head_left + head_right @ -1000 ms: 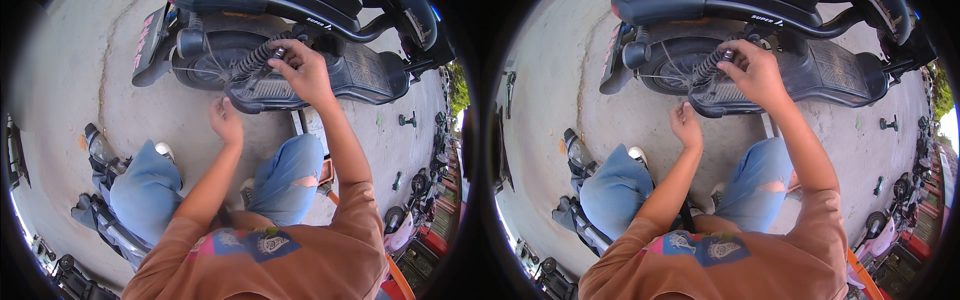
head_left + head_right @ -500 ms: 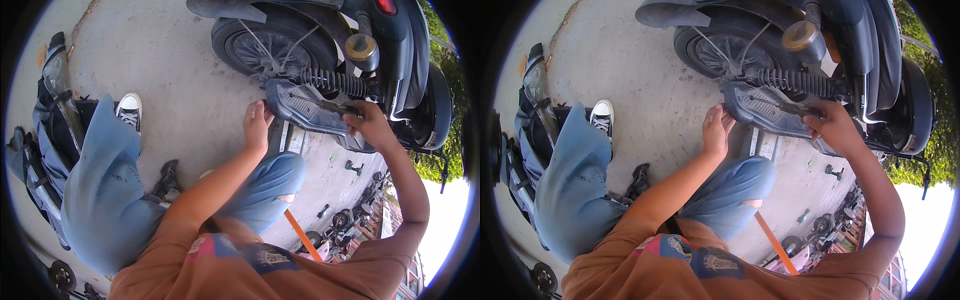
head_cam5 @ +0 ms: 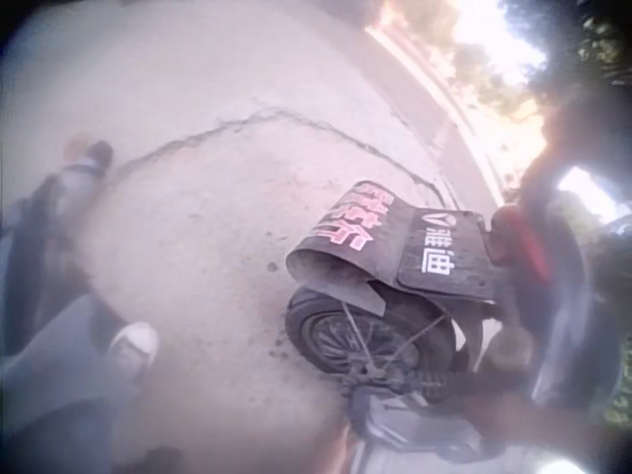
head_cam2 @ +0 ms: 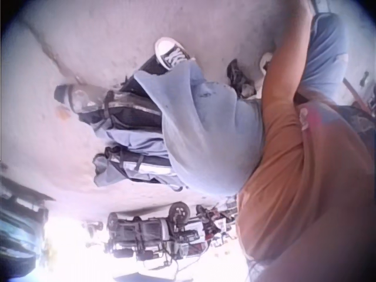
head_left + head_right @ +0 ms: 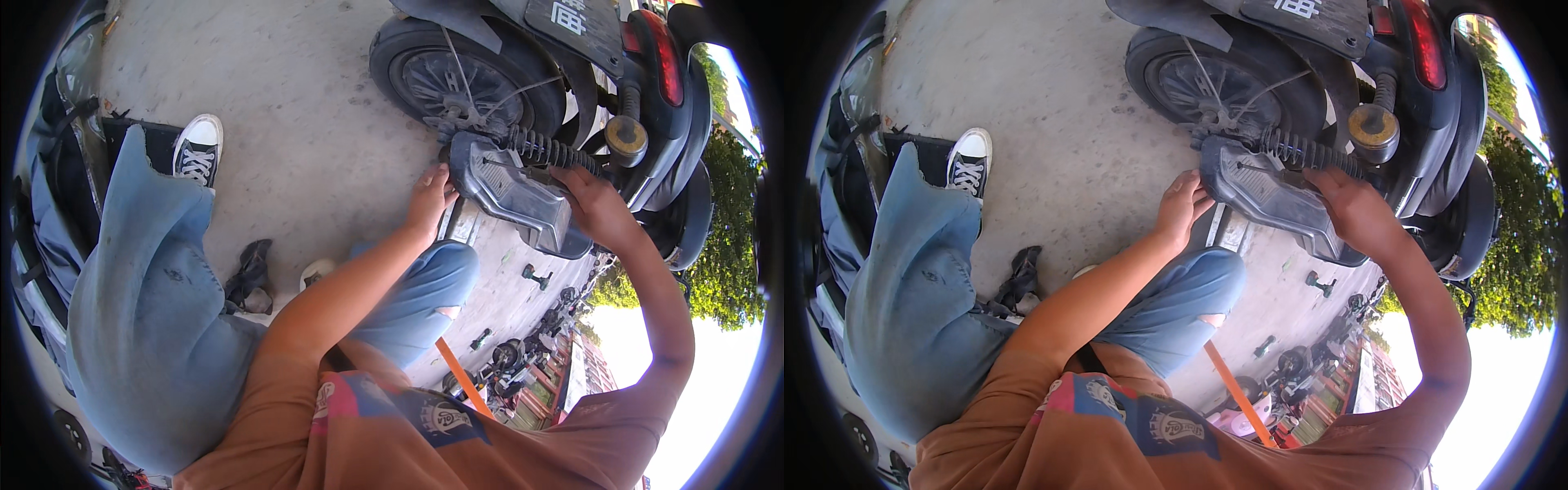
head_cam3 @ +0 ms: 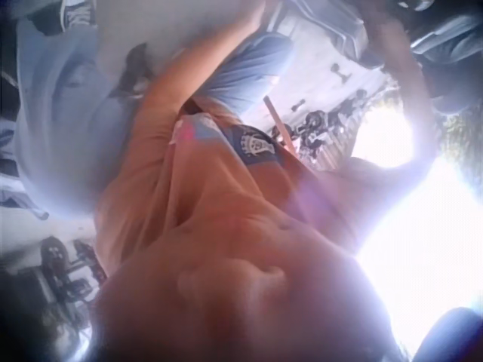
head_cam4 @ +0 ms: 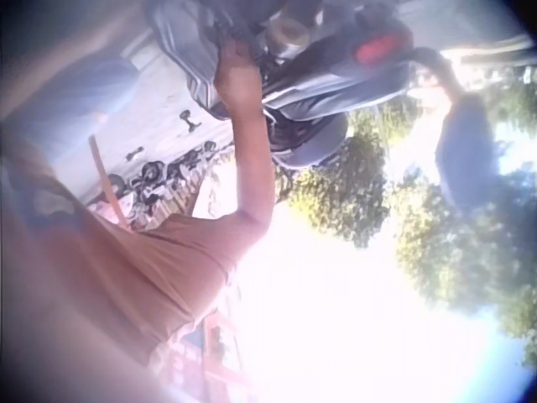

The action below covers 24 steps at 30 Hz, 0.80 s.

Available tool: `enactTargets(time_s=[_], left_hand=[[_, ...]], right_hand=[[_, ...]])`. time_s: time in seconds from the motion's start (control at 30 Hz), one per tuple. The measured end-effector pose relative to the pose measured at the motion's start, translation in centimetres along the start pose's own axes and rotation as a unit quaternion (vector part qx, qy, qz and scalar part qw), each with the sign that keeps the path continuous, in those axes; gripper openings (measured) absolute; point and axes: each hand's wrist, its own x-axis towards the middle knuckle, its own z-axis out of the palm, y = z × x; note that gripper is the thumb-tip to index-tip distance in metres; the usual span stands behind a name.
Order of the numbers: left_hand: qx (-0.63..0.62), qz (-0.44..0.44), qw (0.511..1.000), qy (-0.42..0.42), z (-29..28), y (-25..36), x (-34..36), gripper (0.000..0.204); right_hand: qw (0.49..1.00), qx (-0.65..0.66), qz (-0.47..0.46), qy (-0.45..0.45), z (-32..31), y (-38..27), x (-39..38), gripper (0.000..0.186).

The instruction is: The person removes a plastic cover from the rear of a scooter using a screwdriver, then uses a cordless impact driver to remove bolts from the rear mudguard area. The person handles the plastic cover, screwdriver, and impact driver while working on the scooter's rear wheel assembly.

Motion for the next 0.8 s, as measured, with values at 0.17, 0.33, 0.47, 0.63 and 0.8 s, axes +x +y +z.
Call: enactTargets(time_s=[0.17,0.33,0.47,0.63,0.8], left_hand=[[0.05,0.095,0.994,-0.007,1.2,1.4,-0.4,0.027],[0.053,0.128,0.99,-0.031,1.4,1.5,-0.2,0.026],[0.061,0.133,0.988,-0.046,1.0,0.8,0.1,0.029],[0.058,0.136,0.988,-0.046,1.2,1.2,0.0,0.025],[-0.067,0.016,0.998,-0.001,1.4,3.9,1.0,0.019]], right_hand=[[0.996,0.075,0.025,0.039,0.1,0.2,0.4,0.032],[0.989,0.123,0.076,0.035,0.2,0.1,0.5,0.032],[0.972,0.178,0.155,0.007,0.0,0.2,1.0,0.024],[0.902,0.284,0.325,-0.014,0.4,-0.6,1.0,0.022],[0.993,0.034,0.087,0.072,0.3,-1.7,0.3,0.023]])
